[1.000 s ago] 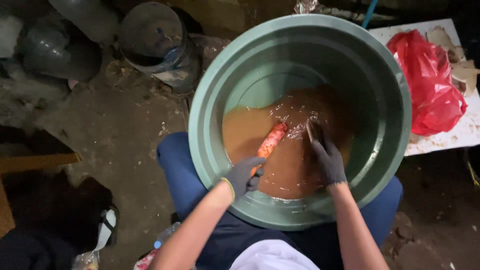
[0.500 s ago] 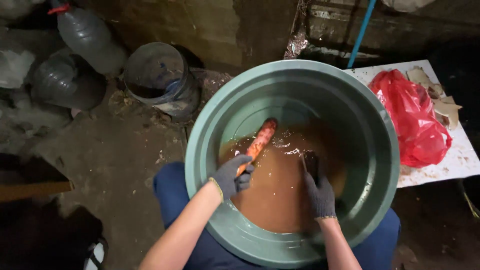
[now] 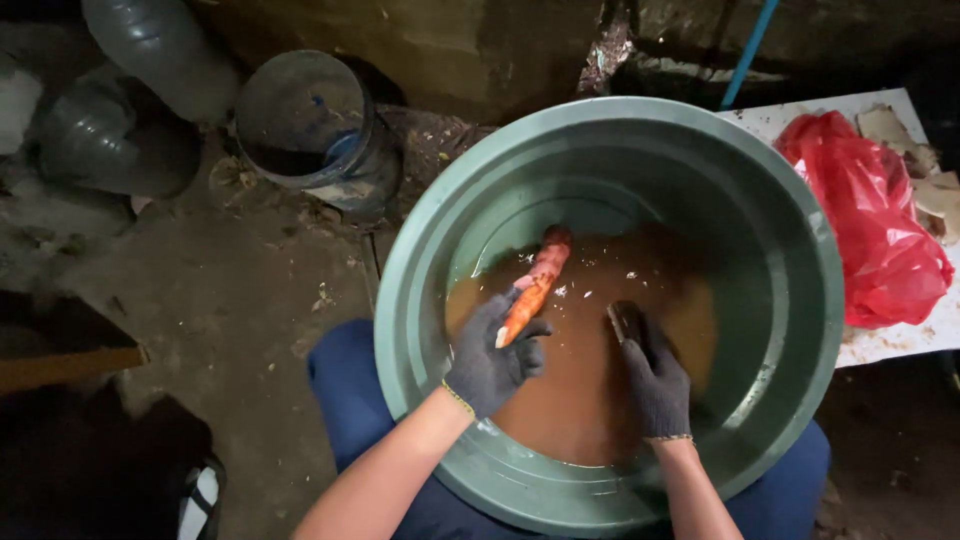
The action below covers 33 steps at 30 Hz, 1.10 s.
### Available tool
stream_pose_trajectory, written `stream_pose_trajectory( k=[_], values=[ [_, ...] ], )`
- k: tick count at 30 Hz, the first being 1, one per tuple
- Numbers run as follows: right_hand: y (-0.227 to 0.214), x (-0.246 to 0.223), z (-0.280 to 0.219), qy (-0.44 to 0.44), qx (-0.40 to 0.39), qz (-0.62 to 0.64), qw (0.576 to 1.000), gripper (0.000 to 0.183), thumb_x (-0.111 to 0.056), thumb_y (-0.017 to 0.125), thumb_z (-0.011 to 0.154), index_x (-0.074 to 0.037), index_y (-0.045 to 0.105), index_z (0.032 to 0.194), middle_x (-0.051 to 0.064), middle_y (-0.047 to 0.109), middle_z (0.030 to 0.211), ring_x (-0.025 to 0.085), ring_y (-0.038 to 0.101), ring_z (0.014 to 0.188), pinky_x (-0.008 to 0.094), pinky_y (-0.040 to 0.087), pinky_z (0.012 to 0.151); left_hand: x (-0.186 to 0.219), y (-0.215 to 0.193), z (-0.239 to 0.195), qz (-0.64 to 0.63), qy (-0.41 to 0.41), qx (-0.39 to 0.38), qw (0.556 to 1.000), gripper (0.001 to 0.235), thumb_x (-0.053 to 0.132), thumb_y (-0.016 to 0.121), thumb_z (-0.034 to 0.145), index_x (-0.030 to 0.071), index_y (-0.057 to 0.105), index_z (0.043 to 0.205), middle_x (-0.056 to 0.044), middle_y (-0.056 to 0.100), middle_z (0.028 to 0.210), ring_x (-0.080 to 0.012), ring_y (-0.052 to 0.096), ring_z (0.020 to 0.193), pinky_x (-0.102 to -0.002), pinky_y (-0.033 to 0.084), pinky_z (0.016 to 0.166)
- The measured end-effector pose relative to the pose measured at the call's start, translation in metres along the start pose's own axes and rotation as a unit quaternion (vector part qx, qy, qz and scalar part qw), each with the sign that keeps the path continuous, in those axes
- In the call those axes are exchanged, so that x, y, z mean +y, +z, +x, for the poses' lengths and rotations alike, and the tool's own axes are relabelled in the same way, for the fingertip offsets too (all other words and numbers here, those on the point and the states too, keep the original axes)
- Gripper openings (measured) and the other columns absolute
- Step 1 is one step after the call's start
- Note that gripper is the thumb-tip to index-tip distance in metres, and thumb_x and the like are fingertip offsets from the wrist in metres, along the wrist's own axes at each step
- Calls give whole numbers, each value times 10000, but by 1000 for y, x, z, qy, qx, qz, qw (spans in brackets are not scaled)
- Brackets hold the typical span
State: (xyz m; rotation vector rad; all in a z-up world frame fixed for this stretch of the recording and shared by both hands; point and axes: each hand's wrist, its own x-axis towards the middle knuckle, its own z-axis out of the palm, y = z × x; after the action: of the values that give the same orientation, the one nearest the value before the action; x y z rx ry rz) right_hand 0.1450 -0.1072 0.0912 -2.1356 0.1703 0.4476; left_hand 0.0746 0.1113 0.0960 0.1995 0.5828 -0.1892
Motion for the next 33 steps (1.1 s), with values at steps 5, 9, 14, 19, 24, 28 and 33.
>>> stream_pose_trajectory(
  k=[5,9,14,19,24,28,33],
  values=[
    [6,-2,-1,-6,-1,-12,1000,591,-490,669,954,-49,672,1348,222,664,1333,394,563,1308,514,435,1132,2,-15,8,-52,42,-65,996,549,540,562,935,193,623,1357,-323,715,1074,-449,738,732,-579,632,622],
    [5,18,1,-35,18,4,999,594,-478,684,952,-27,677,1338,251,663,1315,420,554,1307,546,433,1122,12,1,4,-33,87,-27,995,452,372,588,929,199,594,1347,-307,722,1017,-482,720,744,-571,619,627],
    [1,-8,-8,-9,-6,-20,1000,653,-587,673,915,-35,716,1261,228,709,1227,415,607,1237,560,457,1078,7,-16,16,-10,128,-24,991,486,441,610,944,262,595,1396,-288,709,1112,-460,727,893,-547,631,768],
    [-3,-38,-15,-7,-51,-33,998,673,-534,593,930,-65,613,1413,254,635,1372,447,540,1323,566,427,1138,10,-29,25,198,239,148,939,417,406,644,983,207,614,1348,-225,725,734,-326,703,503,-410,611,413],
    [7,37,24,85,-17,138,987,628,-486,687,928,17,693,1303,266,658,1323,372,593,1277,514,434,1139,17,22,-16,644,206,262,689,178,460,712,881,434,757,1051,28,641,496,-129,677,476,-260,574,475],
    [0,35,12,66,-24,143,987,599,-430,668,940,14,644,1342,271,612,1368,382,553,1309,515,415,1154,12,-7,-7,758,259,221,556,262,649,708,837,543,708,1076,146,789,900,-140,768,897,-289,595,819],
    [14,0,4,-22,-67,184,980,561,-260,612,977,4,498,1459,289,475,1504,412,436,1405,521,358,1200,13,-14,-14,823,342,127,436,156,437,763,849,403,719,995,47,749,795,-176,750,770,-324,610,691]
  ],
)
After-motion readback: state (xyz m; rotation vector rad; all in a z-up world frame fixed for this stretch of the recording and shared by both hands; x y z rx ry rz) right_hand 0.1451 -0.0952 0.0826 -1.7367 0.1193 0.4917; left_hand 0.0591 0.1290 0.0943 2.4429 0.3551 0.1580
